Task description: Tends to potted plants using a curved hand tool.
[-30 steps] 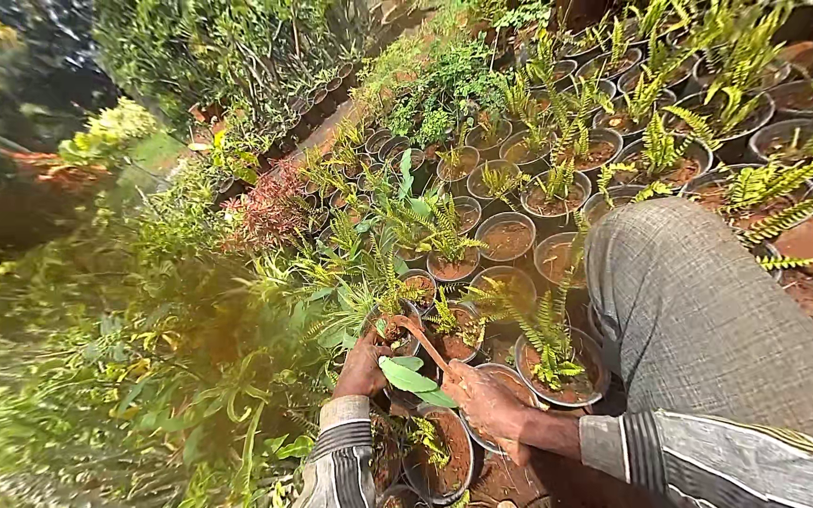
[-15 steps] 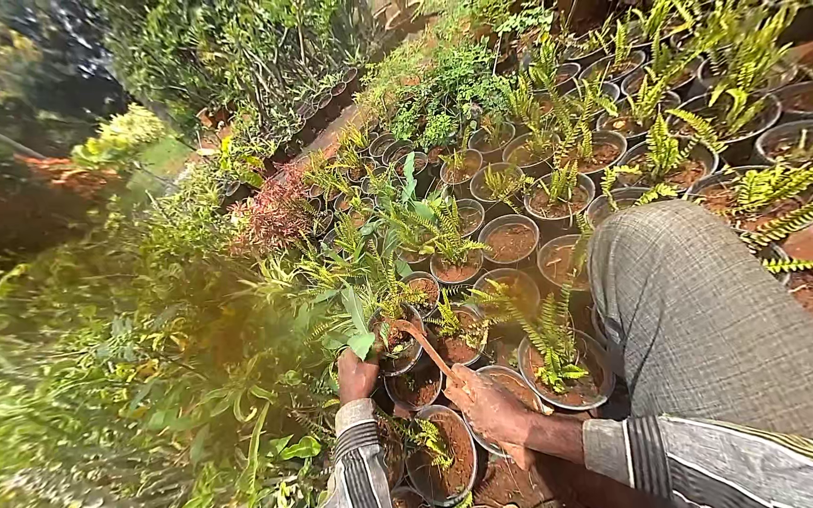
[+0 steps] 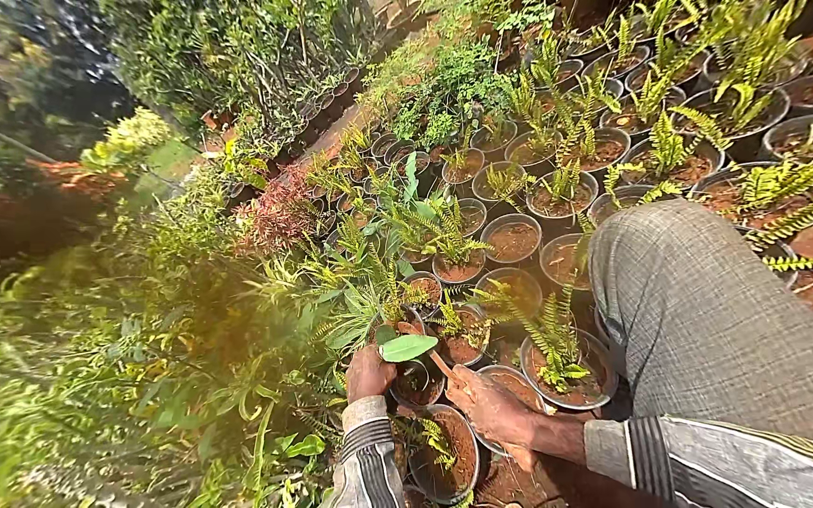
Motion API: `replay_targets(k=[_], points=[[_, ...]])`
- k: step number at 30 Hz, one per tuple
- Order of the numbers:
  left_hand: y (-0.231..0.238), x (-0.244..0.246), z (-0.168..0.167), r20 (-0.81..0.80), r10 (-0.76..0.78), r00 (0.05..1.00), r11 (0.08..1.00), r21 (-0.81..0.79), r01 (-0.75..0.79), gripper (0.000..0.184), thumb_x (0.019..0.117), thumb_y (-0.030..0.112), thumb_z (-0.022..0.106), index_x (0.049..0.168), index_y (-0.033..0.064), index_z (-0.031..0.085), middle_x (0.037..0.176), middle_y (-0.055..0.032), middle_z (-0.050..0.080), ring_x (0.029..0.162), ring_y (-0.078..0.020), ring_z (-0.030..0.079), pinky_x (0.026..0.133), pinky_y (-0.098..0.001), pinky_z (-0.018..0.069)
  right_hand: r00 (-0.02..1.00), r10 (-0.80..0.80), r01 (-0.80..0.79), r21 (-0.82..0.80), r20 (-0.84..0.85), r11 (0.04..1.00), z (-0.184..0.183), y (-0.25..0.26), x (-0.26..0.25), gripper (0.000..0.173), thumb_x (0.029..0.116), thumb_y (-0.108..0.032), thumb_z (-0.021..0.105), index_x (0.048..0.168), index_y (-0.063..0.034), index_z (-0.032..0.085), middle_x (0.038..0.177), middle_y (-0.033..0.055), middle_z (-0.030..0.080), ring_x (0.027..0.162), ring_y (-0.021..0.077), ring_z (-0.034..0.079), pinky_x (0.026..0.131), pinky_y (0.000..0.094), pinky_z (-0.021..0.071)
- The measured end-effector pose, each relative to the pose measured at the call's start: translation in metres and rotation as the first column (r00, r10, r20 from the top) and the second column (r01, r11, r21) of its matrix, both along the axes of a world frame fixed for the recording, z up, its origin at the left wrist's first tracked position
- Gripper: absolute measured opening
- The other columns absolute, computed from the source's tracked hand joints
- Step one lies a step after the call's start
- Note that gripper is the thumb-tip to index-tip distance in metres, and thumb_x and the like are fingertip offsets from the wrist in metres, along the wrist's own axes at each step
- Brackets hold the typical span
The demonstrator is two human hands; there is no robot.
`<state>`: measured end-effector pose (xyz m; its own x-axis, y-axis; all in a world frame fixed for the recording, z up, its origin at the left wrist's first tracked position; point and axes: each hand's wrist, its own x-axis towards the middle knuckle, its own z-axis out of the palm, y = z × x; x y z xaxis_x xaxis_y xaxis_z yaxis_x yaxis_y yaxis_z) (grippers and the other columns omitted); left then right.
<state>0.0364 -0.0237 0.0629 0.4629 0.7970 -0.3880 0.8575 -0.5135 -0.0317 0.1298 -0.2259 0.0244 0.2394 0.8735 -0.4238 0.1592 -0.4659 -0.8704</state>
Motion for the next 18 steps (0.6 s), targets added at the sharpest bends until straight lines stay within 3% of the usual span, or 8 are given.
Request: replay_targets(k=[5, 12, 15, 18], points=[[-0.0075, 0.0093, 0.0012, 0.001, 0.049, 0.999, 0.997, 0.067, -0.049, 0.038, 0.0912, 0.035, 0.068, 0.116, 0.0073, 0.072, 0.123, -0.0158, 0.07, 0.12, -0.0318, 0.066, 0.1, -0.0552, 0.051, 1.0, -0.013, 0.013, 0.015, -0.019, 1.0, -0.002, 0.0, 0.0011, 0.028, 0.1098, -0.027, 0.046, 0.127, -0.0053, 0.054, 0.102, 0.0172, 0.061, 0.09, 0.0292, 0.064, 0.082, 0.047, 0.0528], [-0.0061, 0.0081, -0.0023, 0.048, -0.001, 0.999, 1.0, 0.027, 0.0, 0.036, 0.0926, 0.03, 0.069, 0.119, 0.0052, 0.07, 0.125, -0.019, 0.069, 0.121, -0.0351, 0.064, 0.101, -0.0577, 0.0501, 1.0, -0.027, 0.027, 0.007, -0.013, 1.0, -0.0053, 0.0024, 0.0034, 0.03, 0.11, -0.029, 0.045, 0.127, -0.0062, 0.053, 0.102, 0.016, 0.061, 0.088, 0.0282, 0.064, 0.08, 0.0468, 0.0531], [-0.0038, 0.0042, -0.0044, 0.071, -0.036, 0.997, 0.999, 0.035, 0.033, 0.037, 0.0918, 0.026, 0.069, 0.121, 0.0029, 0.069, 0.126, -0.0191, 0.068, 0.123, -0.0345, 0.063, 0.105, -0.0543, 0.0489, 1.0, -0.027, 0.027, -0.002, -0.009, 1.0, -0.0045, 0.0022, 0.0029, 0.03, 0.1098, -0.028, 0.047, 0.128, -0.0055, 0.054, 0.105, 0.0176, 0.062, 0.092, 0.0297, 0.064, 0.084, 0.0478, 0.0523], [-0.0027, -0.0002, -0.0053, 0.128, -0.073, 0.989, 0.996, 0.065, 0.065, 0.035, 0.0932, 0.026, 0.068, 0.118, 0.0016, 0.071, 0.122, -0.0187, 0.07, 0.122, -0.0337, 0.064, 0.107, -0.0512, 0.0479, 0.999, -0.034, 0.034, 0.001, -0.019, 0.999, -0.006, 0.0024, 0.002, 0.028, 0.1095, -0.029, 0.047, 0.126, -0.0064, 0.054, 0.101, 0.0163, 0.062, 0.088, 0.0287, 0.064, 0.081, 0.0469, 0.0528]])
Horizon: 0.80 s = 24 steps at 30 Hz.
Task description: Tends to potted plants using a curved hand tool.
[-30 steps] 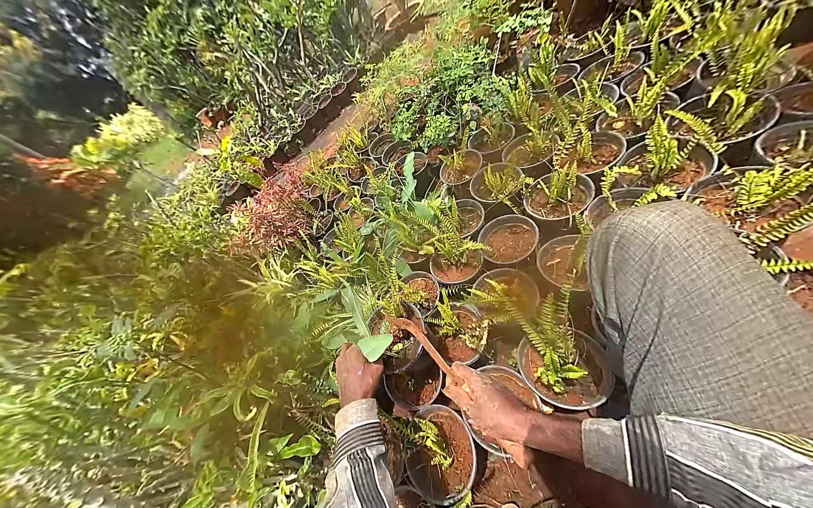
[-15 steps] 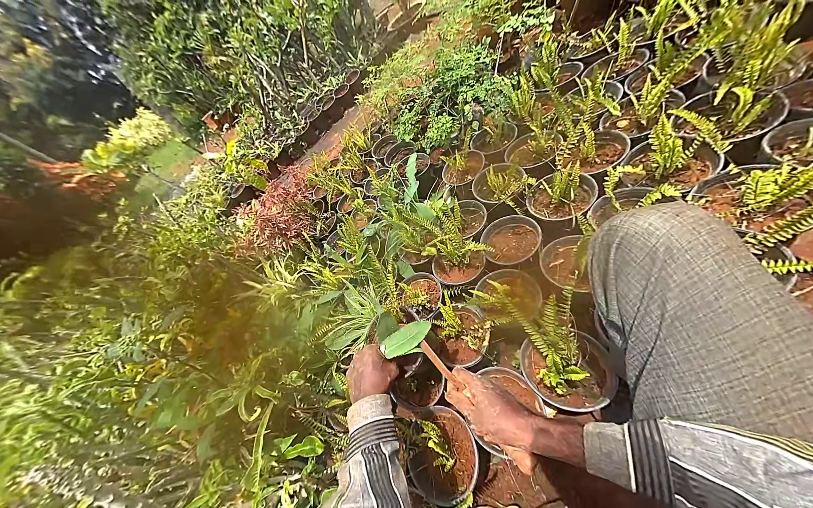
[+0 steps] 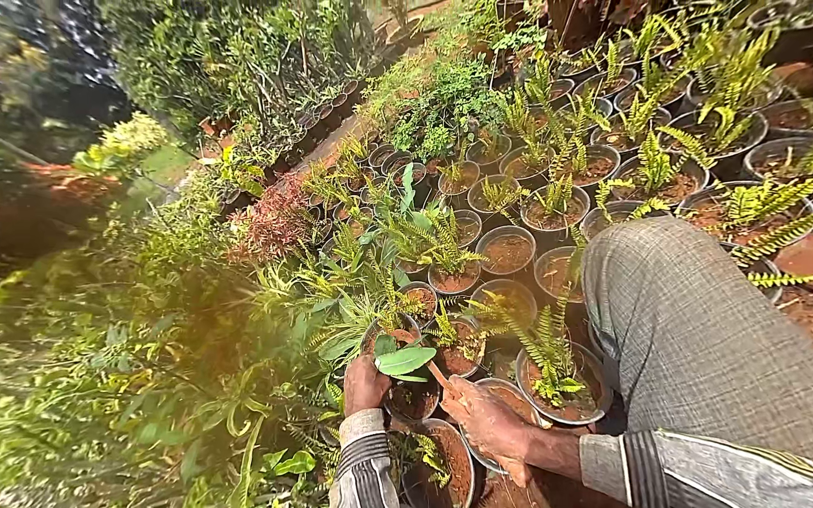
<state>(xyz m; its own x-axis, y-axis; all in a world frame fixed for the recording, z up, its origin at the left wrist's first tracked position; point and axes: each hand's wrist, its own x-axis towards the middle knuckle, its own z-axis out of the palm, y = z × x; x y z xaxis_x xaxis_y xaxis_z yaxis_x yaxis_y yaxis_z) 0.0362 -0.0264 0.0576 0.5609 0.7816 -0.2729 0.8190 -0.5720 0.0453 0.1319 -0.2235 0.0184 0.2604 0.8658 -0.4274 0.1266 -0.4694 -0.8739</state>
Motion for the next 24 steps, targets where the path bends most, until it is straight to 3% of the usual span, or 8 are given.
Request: replay_targets(k=[5, 9, 13, 16, 18, 21, 24], points=[[-0.003, 0.0, 0.004, -0.039, -0.06, 0.997, 0.998, -0.001, 0.06, 0.03, 0.0964, 0.025, 0.065, 0.116, 0.0035, 0.073, 0.122, -0.0178, 0.071, 0.122, -0.0334, 0.064, 0.108, -0.0515, 0.0467, 0.999, -0.007, 0.007, -0.012, -0.041, 1.0, 0.0, 0.0, 0.0, 0.029, 0.1097, -0.029, 0.046, 0.128, -0.0072, 0.053, 0.099, 0.0161, 0.061, 0.082, 0.0282, 0.064, 0.076, 0.0469, 0.0536], [-0.001, 0.002, 0.001, -0.173, -0.109, 0.979, 0.988, 0.093, 0.126, 0.037, 0.0934, 0.03, 0.065, 0.124, 0.01, 0.072, 0.129, -0.0124, 0.069, 0.129, -0.032, 0.058, 0.112, -0.054, 0.0383, 0.999, -0.017, 0.017, -0.001, -0.041, 1.0, 0.0, 0.0, 0.0, 0.029, 0.1094, -0.029, 0.047, 0.127, -0.0071, 0.053, 0.101, 0.0164, 0.061, 0.084, 0.028, 0.064, 0.077, 0.0469, 0.0537], [0.0, 0.004, 0.008, -0.234, -0.056, 0.971, 0.997, 0.042, 0.068, 0.042, 0.0916, 0.03, 0.066, 0.124, 0.0043, 0.069, 0.129, -0.0167, 0.067, 0.13, -0.0334, 0.057, 0.112, -0.0552, 0.0373, 0.998, -0.018, 0.017, -0.009, -0.057, 1.0, 0.004, -0.001, 0.001, 0.03, 0.1098, -0.027, 0.047, 0.129, -0.0049, 0.053, 0.105, 0.0185, 0.061, 0.089, 0.03, 0.065, 0.081, 0.0478, 0.0535], [0.003, -0.002, 0.002, -0.075, 0.034, 0.997, 0.999, -0.034, -0.037, 0.037, 0.0931, 0.025, 0.067, 0.119, -0.0007, 0.069, 0.122, -0.0221, 0.069, 0.121, -0.0364, 0.064, 0.106, -0.0544, 0.0477, 0.999, -0.014, 0.013, -0.007, -0.037, 1.0, 0.002, 0.0, 0.0, 0.029, 0.1097, -0.028, 0.047, 0.127, -0.0053, 0.054, 0.104, 0.0182, 0.062, 0.089, 0.0304, 0.065, 0.081, 0.0488, 0.0532], [0.006, -0.009, -0.005, 0.085, 0.109, 0.99, 0.993, -0.054, -0.105, 0.032, 0.0944, 0.024, 0.067, 0.112, -0.0022, 0.071, 0.117, -0.0239, 0.07, 0.117, -0.0377, 0.066, 0.104, -0.0554, 0.0481, 0.999, -0.011, 0.011, -0.006, -0.04, 1.0, 0.002, 0.0, 0.0, 0.029, 0.1098, -0.028, 0.047, 0.128, -0.0052, 0.054, 0.105, 0.0183, 0.062, 0.089, 0.0304, 0.066, 0.081, 0.0489, 0.0541], [0.016, -0.02, -0.023, 0.351, 0.205, 0.914, 0.978, -0.119, -0.174, 0.032, 0.0939, 0.023, 0.072, 0.112, -0.004, 0.071, 0.114, -0.0241, 0.071, 0.116, -0.0366, 0.066, 0.105, -0.0543, 0.0474, 0.999, -0.011, 0.011, -0.003, -0.05, 1.0, 0.003, -0.001, -0.001, 0.03, 0.1097, -0.026, 0.047, 0.13, -0.0049, 0.053, 0.108, 0.0192, 0.062, 0.093, 0.0309, 0.065, 0.085, 0.0495, 0.053], [0.023, -0.028, -0.035, 0.473, 0.255, 0.843, 0.965, -0.185, -0.189, 0.029, 0.0934, 0.014, 0.072, 0.115, -0.0052, 0.069, 0.117, -0.0241, 0.07, 0.118, -0.0344, 0.065, 0.107, -0.0516, 0.046, 0.999, 0.007, -0.007, -0.008, -0.044, 1.0, 0.004, -0.002, -0.003, 0.029, 0.1096, -0.027, 0.047, 0.129, -0.0059, 0.053, 0.104, 0.0177, 0.062, 0.089, 0.0297, 0.065, 0.082, 0.0484, 0.0533]])
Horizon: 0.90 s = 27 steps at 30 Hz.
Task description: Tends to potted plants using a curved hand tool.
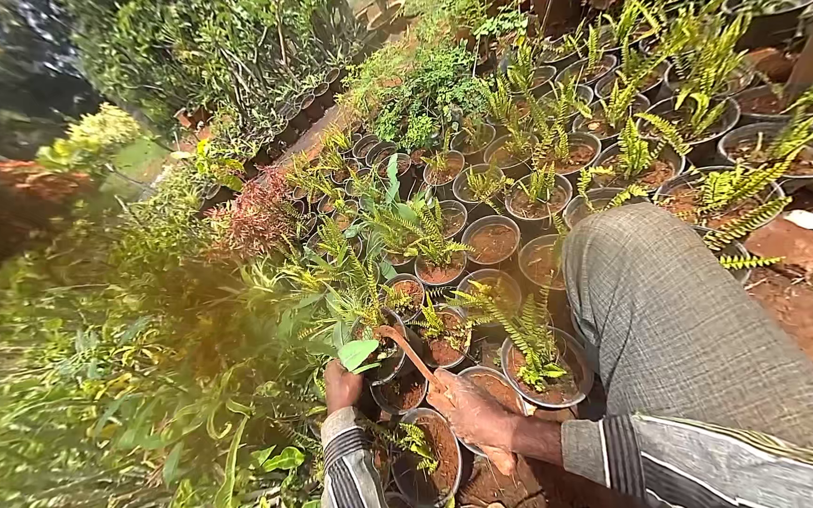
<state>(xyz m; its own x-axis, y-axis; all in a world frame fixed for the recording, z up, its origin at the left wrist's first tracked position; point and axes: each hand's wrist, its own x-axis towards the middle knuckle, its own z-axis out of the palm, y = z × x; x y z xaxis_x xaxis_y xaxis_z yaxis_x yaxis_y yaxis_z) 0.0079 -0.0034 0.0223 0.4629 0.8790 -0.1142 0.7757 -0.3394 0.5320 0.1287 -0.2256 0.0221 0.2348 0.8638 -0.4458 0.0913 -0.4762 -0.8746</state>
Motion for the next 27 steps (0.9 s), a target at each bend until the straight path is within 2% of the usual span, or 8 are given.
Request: replay_targets(k=[4, 8, 11, 15, 18, 22, 27], points=[[-0.001, -0.002, 0.002, 0.023, 0.022, 1.0, 0.999, -0.028, -0.021, 0.028, 0.0921, 0.012, 0.074, 0.113, -0.0053, 0.07, 0.116, -0.0246, 0.07, 0.117, -0.0346, 0.065, 0.107, -0.0517, 0.0459, 1.0, 0.017, -0.017, -0.003, 0.003, 1.0, 0.005, -0.002, 0.0, 0.029, 0.1101, -0.026, 0.047, 0.129, -0.0051, 0.053, 0.104, 0.017, 0.061, 0.088, 0.0278, 0.064, 0.081, 0.046, 0.0535], [-0.002, 0.005, 0.009, -0.026, 0.06, 0.998, 0.996, -0.057, -0.061, 0.025, 0.0928, 0.018, 0.075, 0.108, -0.0016, 0.073, 0.112, -0.0228, 0.071, 0.113, -0.0356, 0.066, 0.103, -0.0562, 0.0473, 0.996, 0.029, -0.029, -0.006, 0.082, 1.0, 0.014, -0.012, -0.007, 0.029, 0.11, -0.026, 0.046, 0.128, -0.0052, 0.055, 0.108, 0.0177, 0.062, 0.099, 0.0292, 0.063, 0.089, 0.0467, 0.051], [-0.002, 0.01, 0.012, -0.045, 0.071, 0.996, 0.994, -0.076, -0.074, 0.023, 0.094, 0.017, 0.073, 0.107, -0.0017, 0.073, 0.111, -0.024, 0.071, 0.113, -0.0381, 0.066, 0.102, -0.0593, 0.0471, 0.98, 0.082, -0.069, -0.079, 0.18, 0.994, 0.015, -0.017, -0.011, 0.035, 0.1105, -0.03, 0.044, 0.133, -0.0045, 0.055, 0.117, 0.021, 0.065, 0.112, 0.0338, 0.065, 0.098, 0.0525, 0.0495], [0.003, 0.014, 0.01, -0.075, 0.07, 0.995, 0.995, -0.069, -0.075, 0.025, 0.091, 0.022, 0.076, 0.105, 0.001, 0.074, 0.109, -0.0235, 0.072, 0.11, -0.0398, 0.067, 0.099, -0.0628, 0.0485, 0.969, 0.128, -0.104, -0.121, 0.211, 0.987, 0.017, -0.019, -0.014, 0.038, 0.1113, -0.028, 0.042, 0.141, -0.0049, 0.051, 0.125, 0.0228, 0.064, 0.12, 0.0359, 0.063, 0.103, 0.054, 0.0475], [0.003, 0.016, 0.01, -0.059, 0.068, 0.996, 0.996, -0.046, -0.071, 0.028, 0.0909, 0.026, 0.077, 0.102, 0.0004, 0.074, 0.105, -0.024, 0.072, 0.107, -0.0411, 0.067, 0.096, -0.0634, 0.0489, 0.972, 0.102, -0.084, -0.089, 0.212, 0.992, 0.01, -0.02, -0.014, 0.04, 0.1105, -0.029, 0.043, 0.141, -0.005, 0.051, 0.125, 0.0221, 0.064, 0.12, 0.0358, 0.063, 0.103, 0.0545, 0.0479], [0.001, 0.019, 0.013, -0.089, 0.085, 0.992, 0.995, -0.048, -0.09, 0.029, 0.0924, 0.027, 0.075, 0.103, 0.0002, 0.074, 0.107, -0.0247, 0.072, 0.108, -0.0417, 0.067, 0.097, -0.0635, 0.049, 0.978, 0.051, -0.038, -0.068, 0.201, 0.997, 0.011, -0.024, -0.017, 0.04, 0.1103, -0.028, 0.043, 0.141, -0.0051, 0.052, 0.125, 0.0213, 0.065, 0.12, 0.034, 0.063, 0.103, 0.0521, 0.0483], [0.001, 0.02, 0.015, -0.116, 0.095, 0.989, 0.993, -0.052, -0.101, 0.028, 0.0931, 0.028, 0.073, 0.101, 0.0007, 0.074, 0.105, -0.0248, 0.072, 0.107, -0.0429, 0.067, 0.094, -0.0652, 0.0491, 0.975, 0.063, -0.047, -0.078, 0.212, 0.996, 0.006, -0.02, -0.016, 0.041, 0.1099, -0.029, 0.044, 0.143, -0.0054, 0.05, 0.125, 0.0208, 0.065, 0.119, 0.0336, 0.063, 0.102, 0.0527, 0.0486]])
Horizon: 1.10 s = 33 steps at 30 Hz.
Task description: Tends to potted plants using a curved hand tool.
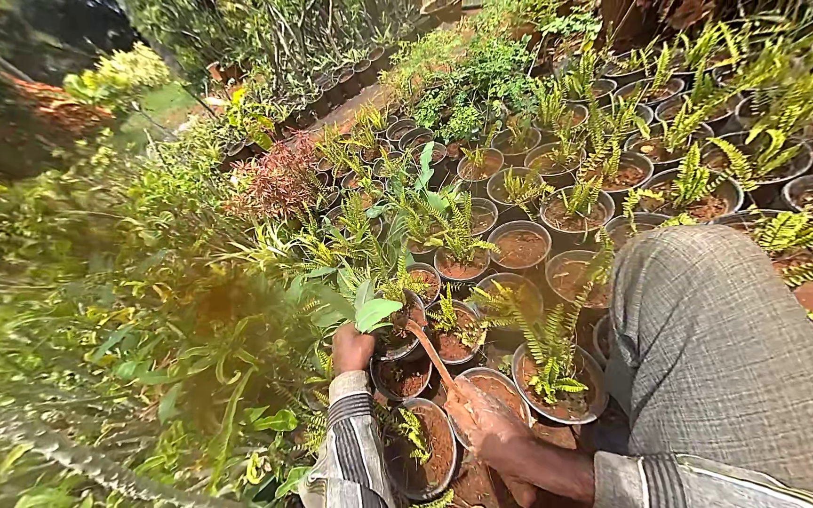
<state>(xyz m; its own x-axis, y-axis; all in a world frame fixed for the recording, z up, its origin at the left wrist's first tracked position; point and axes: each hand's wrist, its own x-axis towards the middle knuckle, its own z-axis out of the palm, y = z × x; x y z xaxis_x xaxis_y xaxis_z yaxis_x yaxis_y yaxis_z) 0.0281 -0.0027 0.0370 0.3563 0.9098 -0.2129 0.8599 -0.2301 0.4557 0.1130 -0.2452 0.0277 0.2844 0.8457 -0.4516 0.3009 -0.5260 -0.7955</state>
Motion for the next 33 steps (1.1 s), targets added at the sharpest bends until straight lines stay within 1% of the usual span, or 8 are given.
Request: replay_targets(k=[8, 12, 15, 18, 22, 24, 27, 33], points=[[0.002, -0.003, -0.005, 0.03, 0.008, 1.0, 1.0, -0.012, -0.008, 0.027, 0.0909, 0.026, 0.076, 0.099, 0.0008, 0.074, 0.103, -0.0249, 0.072, 0.104, -0.0427, 0.068, 0.092, -0.0646, 0.05, 0.997, 0.037, -0.04, -0.051, -0.064, 0.998, 0.004, 0.011, 0.004, 0.046, 0.1115, -0.027, 0.041, 0.152, -0.0043, 0.041, 0.126, 0.0244, 0.062, 0.112, 0.0352, 0.065, 0.099, 0.0527, 0.0508], [0.002, -0.004, -0.006, 0.082, 0.027, 0.996, 1.0, -0.011, -0.027, 0.03, 0.0898, 0.028, 0.078, 0.101, 0.0002, 0.074, 0.105, -0.0244, 0.072, 0.107, -0.0413, 0.067, 0.096, -0.0626, 0.0491, 0.978, -0.033, 0.024, -0.043, -0.207, 0.999, -0.001, 0.02, 0.004, 0.046, 0.1113, -0.026, 0.044, 0.153, -0.0072, 0.04, 0.106, 0.0188, 0.062, 0.081, 0.0274, 0.065, 0.075, 0.045, 0.0561], [0.003, -0.005, -0.011, 0.136, 0.05, 0.989, 0.998, -0.034, -0.046, 0.032, 0.0883, 0.025, 0.081, 0.105, -0.0014, 0.073, 0.107, -0.0246, 0.072, 0.108, -0.0402, 0.068, 0.098, -0.061, 0.0493, 0.88, -0.099, 0.124, 0.025, -0.464, 0.992, -0.012, 0.023, 0.011, 0.027, 0.11, -0.023, 0.048, 0.134, -0.0109, 0.046, 0.083, 0.0038, 0.05, 0.056, 0.0132, 0.05, 0.053, 0.0305, 0.0487], [0.006, -0.006, -0.017, 0.225, 0.081, 0.971, 0.996, -0.059, -0.069, 0.032, 0.0886, 0.019, 0.08, 0.11, -0.0019, 0.072, 0.11, -0.024, 0.071, 0.109, -0.0391, 0.067, 0.099, -0.0597, 0.0496, 0.711, -0.125, 0.189, 0.018, -0.692, 0.982, -0.016, 0.024, 0.024, 0.007, 0.1091, -0.022, 0.049, 0.113, -0.0158, 0.047, 0.077, -0.0022, 0.046, 0.053, 0.009, 0.046, 0.048, 0.0253, 0.0463], [0.008, -0.005, -0.024, 0.307, 0.154, 0.939, 0.984, -0.13, -0.119, 0.028, 0.0885, 0.016, 0.079, 0.109, -0.0001, 0.071, 0.098, -0.0185, 0.073, 0.09, -0.0313, 0.071, 0.088, -0.0534, 0.0557, 0.529, -0.148, 0.26, -0.007, -0.836, 0.966, -0.017, 0.017, 0.027, 0.003, 0.1089, -0.02, 0.048, 0.11, -0.0173, 0.047, 0.074, -0.0037, 0.046, 0.052, 0.0067, 0.046, 0.047, 0.0221, 0.0454], [0.006, -0.005, -0.023, 0.302, 0.158, 0.94, 0.984, -0.128, -0.125, 0.027, 0.0884, 0.017, 0.08, 0.108, 0.0002, 0.071, 0.096, -0.017, 0.073, 0.088, -0.0299, 0.071, 0.087, -0.0524, 0.0557, 0.565, -0.173, 0.259, -0.026, -0.807, 0.966, -0.012, 0.013, 0.025, 0.005, 0.1091, -0.021, 0.049, 0.11, -0.0167, 0.047, 0.074, -0.003, 0.046, 0.051, 0.0072, 0.047, 0.047, 0.0223, 0.0457], [0.004, -0.005, -0.021, 0.287, 0.154, 0.946, 0.986, -0.109, -0.128, 0.026, 0.0898, 0.018, 0.079, 0.107, 0.0002, 0.072, 0.098, -0.0174, 0.073, 0.092, -0.0308, 0.071, 0.09, -0.053, 0.0542, 0.877, -0.12, 0.143, 0.016, -0.465, 0.99, -0.005, 0.009, 0.019, 0.022, 0.1092, -0.026, 0.05, 0.125, -0.0109, 0.05, 0.079, 0.0039, 0.05, 0.054, 0.0143, 0.051, 0.052, 0.0308, 0.0493], [0.003, -0.006, -0.024, 0.315, 0.136, 0.939, 0.99, -0.075, -0.118, 0.025, 0.0891, 0.016, 0.079, 0.107, -0.0012, 0.072, 0.103, -0.0203, 0.072, 0.099, -0.0328, 0.07, 0.094, -0.0541, 0.0527, 0.999, 0.016, -0.015, 0.033, -0.035, 0.999, -0.002, 0.015, 0.011, 0.038, 0.1102, -0.028, 0.045, 0.139, -0.005, 0.053, 0.114, 0.0209, 0.065, 0.103, 0.0331, 0.066, 0.093, 0.051, 0.0518]])
